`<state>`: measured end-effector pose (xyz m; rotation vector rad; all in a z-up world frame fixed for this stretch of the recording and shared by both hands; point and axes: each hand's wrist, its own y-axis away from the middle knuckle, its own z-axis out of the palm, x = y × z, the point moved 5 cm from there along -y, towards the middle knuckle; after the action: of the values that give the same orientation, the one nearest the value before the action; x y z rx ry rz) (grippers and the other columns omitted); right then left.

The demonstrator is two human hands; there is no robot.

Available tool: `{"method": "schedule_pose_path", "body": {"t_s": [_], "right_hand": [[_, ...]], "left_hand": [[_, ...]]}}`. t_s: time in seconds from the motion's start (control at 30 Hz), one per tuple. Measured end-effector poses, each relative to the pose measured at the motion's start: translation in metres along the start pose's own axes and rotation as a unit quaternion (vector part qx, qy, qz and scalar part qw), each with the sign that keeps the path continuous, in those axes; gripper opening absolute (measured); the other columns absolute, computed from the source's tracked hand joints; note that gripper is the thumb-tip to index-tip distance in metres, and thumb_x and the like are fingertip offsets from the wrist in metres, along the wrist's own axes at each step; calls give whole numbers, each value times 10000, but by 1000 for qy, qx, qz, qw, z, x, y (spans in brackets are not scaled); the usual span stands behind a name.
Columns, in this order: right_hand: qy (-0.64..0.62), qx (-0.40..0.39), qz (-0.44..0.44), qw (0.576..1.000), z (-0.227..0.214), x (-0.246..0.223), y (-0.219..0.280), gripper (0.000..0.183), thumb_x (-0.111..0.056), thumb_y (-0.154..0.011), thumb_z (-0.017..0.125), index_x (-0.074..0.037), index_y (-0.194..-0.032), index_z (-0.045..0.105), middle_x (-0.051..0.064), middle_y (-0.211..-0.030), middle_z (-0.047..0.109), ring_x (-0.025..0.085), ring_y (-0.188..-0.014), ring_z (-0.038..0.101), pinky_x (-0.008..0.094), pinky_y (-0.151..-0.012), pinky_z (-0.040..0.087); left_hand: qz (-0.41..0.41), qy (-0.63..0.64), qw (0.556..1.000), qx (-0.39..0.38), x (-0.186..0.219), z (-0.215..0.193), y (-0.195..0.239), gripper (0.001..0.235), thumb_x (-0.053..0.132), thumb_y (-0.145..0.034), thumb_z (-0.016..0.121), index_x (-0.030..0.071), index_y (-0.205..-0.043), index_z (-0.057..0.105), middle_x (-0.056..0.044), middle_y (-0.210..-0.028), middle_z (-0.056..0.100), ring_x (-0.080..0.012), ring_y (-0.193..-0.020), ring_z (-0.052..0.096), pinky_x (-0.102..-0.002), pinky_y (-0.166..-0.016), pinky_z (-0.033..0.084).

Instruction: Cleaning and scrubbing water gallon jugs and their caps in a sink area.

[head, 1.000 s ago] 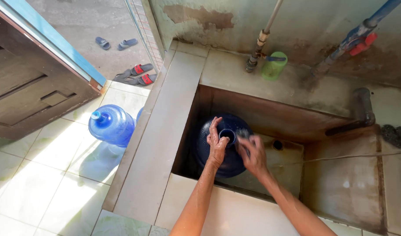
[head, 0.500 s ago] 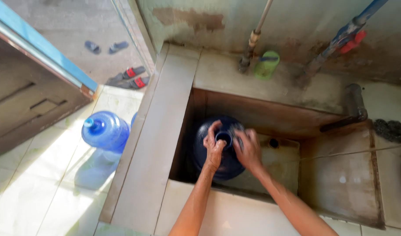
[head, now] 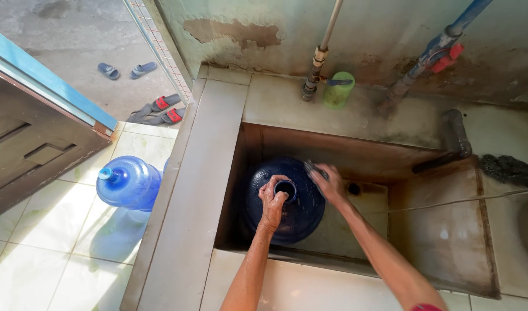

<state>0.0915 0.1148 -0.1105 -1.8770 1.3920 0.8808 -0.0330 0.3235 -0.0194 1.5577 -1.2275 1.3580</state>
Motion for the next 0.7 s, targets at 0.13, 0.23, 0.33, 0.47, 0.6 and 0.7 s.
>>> {"method": "schedule_pose_path", "body": {"t_s": [0.13,0.23,0.33,0.47,0.6,0.7], "right_hand": [[-77,-6,-20,997,-25,20,54,374,-292,-883,711,-59,-1175,693,145,-1195,640,297,-1154,609,405,-990,460],[-59,-30,-19,998,-4,11,17,366,-301,-884,704,-78,-1175,710,156,-1193,633,307,-1130,617,410,-970,484],[-13,-79,-73,994,34,4,-68,353,-312,-901,702,-96,-1180,730,199,-1159,638,347,-1099,619,424,-954,498],[23,-75,-76,994,42,-8,-68,350,-331,-905,701,-112,-1175,734,190,-1051,678,350,-1028,632,424,-930,502],[-22,-34,-22,999,-8,-1,16,391,-337,-910,693,-89,-1212,702,187,-1066,648,340,-1023,622,424,-915,495],[-5,-8,-28,1000,-27,-9,60,403,-343,-889,728,-83,-1195,700,181,-1092,635,328,-1037,618,422,-916,489]], "left_hand": [[-44,14,999,-7,2,-1,-6,384,225,-752,533,160,-1109,656,-35,-1135,679,-248,-1238,429,-406,-1171,134],[-45,4,999,-8,-4,-3,1,387,234,-752,529,165,-1110,656,-38,-1128,675,-250,-1226,440,-408,-1172,143],[-24,-5,1000,-3,-10,1,-4,381,257,-766,523,180,-1114,657,-33,-1124,668,-243,-1206,476,-409,-1171,186],[-22,-15,1000,10,-2,-6,2,387,264,-769,522,178,-1116,669,-43,-1135,658,-268,-1195,434,-409,-1152,225],[-49,-10,999,-1,4,-4,3,395,254,-750,530,170,-1108,672,-41,-1116,654,-266,-1196,438,-422,-1134,193],[-23,-6,1000,21,-2,-9,-10,375,266,-740,517,157,-1059,684,-65,-1008,689,-270,-1129,547,-403,-1143,214]]}}
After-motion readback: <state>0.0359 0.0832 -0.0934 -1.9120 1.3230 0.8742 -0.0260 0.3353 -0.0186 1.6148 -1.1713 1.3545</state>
